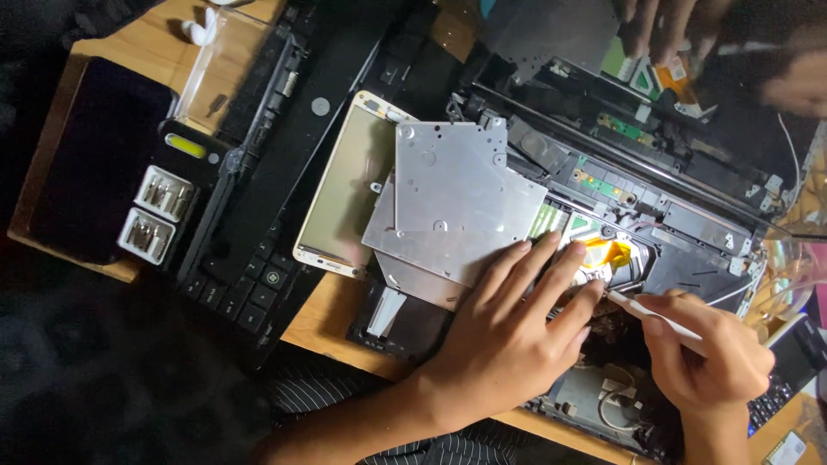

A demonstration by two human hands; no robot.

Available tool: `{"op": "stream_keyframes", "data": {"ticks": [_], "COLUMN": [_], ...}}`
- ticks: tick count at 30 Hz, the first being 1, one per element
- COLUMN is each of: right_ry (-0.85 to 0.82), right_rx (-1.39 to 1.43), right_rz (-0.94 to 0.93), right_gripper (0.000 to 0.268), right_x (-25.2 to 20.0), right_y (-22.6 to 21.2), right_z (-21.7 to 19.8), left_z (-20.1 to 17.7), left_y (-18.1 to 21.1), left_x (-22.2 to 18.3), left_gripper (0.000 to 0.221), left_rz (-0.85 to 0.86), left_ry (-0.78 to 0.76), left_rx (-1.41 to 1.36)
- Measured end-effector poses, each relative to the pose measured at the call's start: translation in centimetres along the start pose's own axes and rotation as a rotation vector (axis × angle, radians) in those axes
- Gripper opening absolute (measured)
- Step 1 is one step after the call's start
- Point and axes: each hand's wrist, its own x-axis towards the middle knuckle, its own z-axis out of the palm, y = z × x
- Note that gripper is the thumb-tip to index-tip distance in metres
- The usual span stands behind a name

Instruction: Applying adhesive to a laptop frame and handling a smartphone screen during a repair process

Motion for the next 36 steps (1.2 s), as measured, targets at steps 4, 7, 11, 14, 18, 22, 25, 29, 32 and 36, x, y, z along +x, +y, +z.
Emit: {"op": "stream_keyframes", "data": {"ticks": [4,7,11,14,18,22,25,29,32,36], "right_ry": [-0.022,-0.020,-0.033,-0.060,-0.019,-0.103,-0.093,-0.073,-0.112,-0.151], "right_rx": [-0.230,-0.154,-0.135,-0.220,-0.196,-0.119,-0.271,-0.195,0.032,-0.032], "right_rz": [0.055,0.013,0.019,0.102,-0.026,0.028,0.067,0.132,0.106,0.219], "right_gripper": [0.011,0.018,0.002,0.015,0.009,0.013,0.016,0.040,0.043,0.033], "right_x": [-1.8,-0.4,0.8,-1.5,1.5,2.2,1.3,0.5,2.1,2.4], "right_y": [-0.1,-0.8,-1.5,-0.3,-2.1,-2.7,-1.9,-2.0,-2.1,-2.3], "right_z": [-0.4,0.1,0.3,-0.4,0.2,0.0,-0.1,0.1,0.2,0.1], "left_z": [0.1,0.2,0.4,0.2,0.1,-0.1,0.2,0.0,-0.1,-0.1], "left_y": [-0.1,-0.1,-0.1,-0.1,-0.1,-0.1,-0.2,-0.1,-0.1,0.0], "left_x": [-0.2,-0.2,-0.3,-0.2,-0.2,-0.1,0.0,0.1,0.1,0.2], "left_gripper": [0.024,0.025,0.025,0.026,0.024,0.030,0.030,0.032,0.032,0.031], "left_rz": [0.007,0.009,0.006,0.012,0.024,0.015,0.027,0.038,0.042,0.062], "left_ry": [-0.041,-0.053,-0.052,-0.055,-0.077,-0.108,-0.117,-0.161,-0.193,-0.213], "left_rx": [0.015,0.024,0.030,0.032,0.031,0.061,0.069,0.104,0.102,0.122]}}
